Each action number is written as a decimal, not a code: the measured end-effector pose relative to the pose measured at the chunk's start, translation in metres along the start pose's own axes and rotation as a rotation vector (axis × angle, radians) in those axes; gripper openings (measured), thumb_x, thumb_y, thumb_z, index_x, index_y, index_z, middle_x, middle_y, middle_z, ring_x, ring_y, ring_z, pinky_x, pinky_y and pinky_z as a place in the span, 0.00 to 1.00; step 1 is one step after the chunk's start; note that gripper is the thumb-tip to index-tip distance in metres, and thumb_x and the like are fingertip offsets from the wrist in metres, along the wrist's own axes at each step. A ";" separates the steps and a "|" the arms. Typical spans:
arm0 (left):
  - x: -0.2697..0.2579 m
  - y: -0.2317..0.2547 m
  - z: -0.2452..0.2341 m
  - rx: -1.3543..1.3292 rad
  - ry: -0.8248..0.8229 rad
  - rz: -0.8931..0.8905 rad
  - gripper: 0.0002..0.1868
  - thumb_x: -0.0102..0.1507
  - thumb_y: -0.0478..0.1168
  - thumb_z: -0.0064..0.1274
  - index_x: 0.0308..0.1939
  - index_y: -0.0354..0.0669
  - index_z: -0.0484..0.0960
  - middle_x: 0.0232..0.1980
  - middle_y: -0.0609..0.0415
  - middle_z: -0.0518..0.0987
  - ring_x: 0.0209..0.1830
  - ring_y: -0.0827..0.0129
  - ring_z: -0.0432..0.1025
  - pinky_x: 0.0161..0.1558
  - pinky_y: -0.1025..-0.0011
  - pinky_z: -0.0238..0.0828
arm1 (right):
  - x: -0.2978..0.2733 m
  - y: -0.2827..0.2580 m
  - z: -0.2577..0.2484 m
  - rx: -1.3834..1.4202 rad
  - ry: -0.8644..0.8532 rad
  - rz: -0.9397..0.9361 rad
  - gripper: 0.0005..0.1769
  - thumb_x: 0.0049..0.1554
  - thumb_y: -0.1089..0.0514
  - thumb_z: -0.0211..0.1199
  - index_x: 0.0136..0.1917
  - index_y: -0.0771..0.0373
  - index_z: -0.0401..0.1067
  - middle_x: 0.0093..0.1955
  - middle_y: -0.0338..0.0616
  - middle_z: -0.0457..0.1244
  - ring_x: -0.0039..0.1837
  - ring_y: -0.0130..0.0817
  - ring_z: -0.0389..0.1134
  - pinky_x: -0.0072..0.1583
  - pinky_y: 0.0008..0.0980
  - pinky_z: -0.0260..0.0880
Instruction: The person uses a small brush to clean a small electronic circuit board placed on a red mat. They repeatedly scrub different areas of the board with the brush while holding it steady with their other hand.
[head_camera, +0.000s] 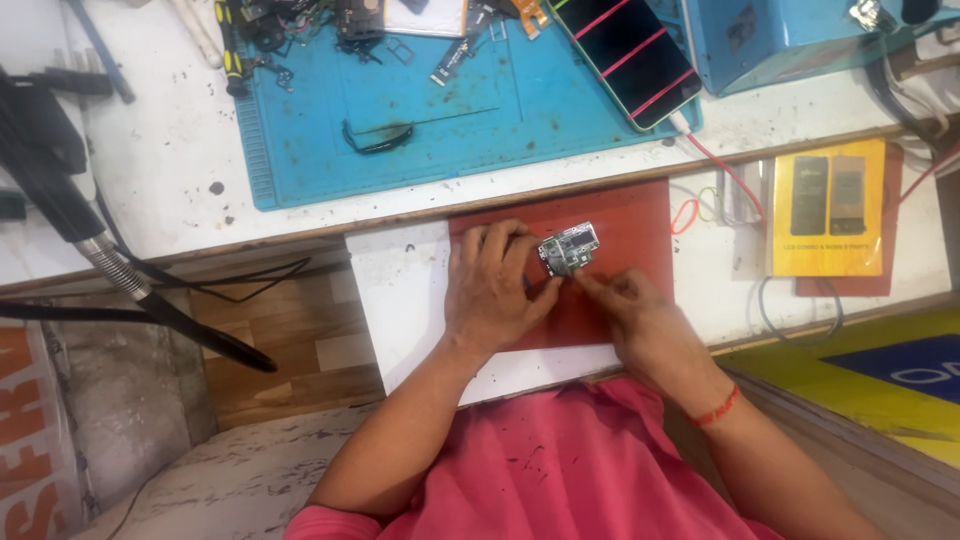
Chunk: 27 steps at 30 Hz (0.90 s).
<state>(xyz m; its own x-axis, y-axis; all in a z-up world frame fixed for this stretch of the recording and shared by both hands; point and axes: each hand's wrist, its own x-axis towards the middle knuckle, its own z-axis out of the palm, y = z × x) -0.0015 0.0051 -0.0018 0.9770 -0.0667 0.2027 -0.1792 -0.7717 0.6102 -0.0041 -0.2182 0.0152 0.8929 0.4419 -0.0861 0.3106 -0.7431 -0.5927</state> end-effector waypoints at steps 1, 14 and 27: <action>0.001 0.001 0.001 0.000 -0.003 0.008 0.24 0.53 0.50 0.68 0.49 0.46 0.82 0.56 0.55 0.74 0.57 0.56 0.67 0.55 0.56 0.63 | 0.005 0.003 0.001 -0.001 0.031 0.065 0.31 0.56 0.70 0.53 0.71 0.54 0.70 0.55 0.54 0.64 0.50 0.53 0.70 0.51 0.46 0.72; 0.000 0.002 -0.001 0.001 0.007 0.015 0.25 0.53 0.49 0.68 0.49 0.44 0.81 0.56 0.55 0.74 0.56 0.56 0.67 0.55 0.57 0.63 | -0.008 -0.008 -0.002 -0.107 -0.054 0.114 0.34 0.53 0.69 0.53 0.72 0.50 0.69 0.53 0.54 0.64 0.46 0.56 0.70 0.48 0.49 0.71; -0.001 0.002 0.001 0.017 -0.008 -0.012 0.25 0.51 0.49 0.68 0.49 0.45 0.82 0.56 0.55 0.74 0.57 0.56 0.66 0.56 0.57 0.63 | 0.009 -0.001 0.003 -0.072 -0.049 -0.006 0.34 0.54 0.70 0.52 0.72 0.51 0.70 0.51 0.52 0.64 0.47 0.52 0.70 0.48 0.47 0.71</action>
<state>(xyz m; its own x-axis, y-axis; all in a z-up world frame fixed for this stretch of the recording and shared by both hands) -0.0026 0.0029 -0.0012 0.9799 -0.0622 0.1894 -0.1656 -0.7834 0.5991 0.0024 -0.2125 0.0130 0.8746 0.4690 -0.1231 0.3398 -0.7739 -0.5344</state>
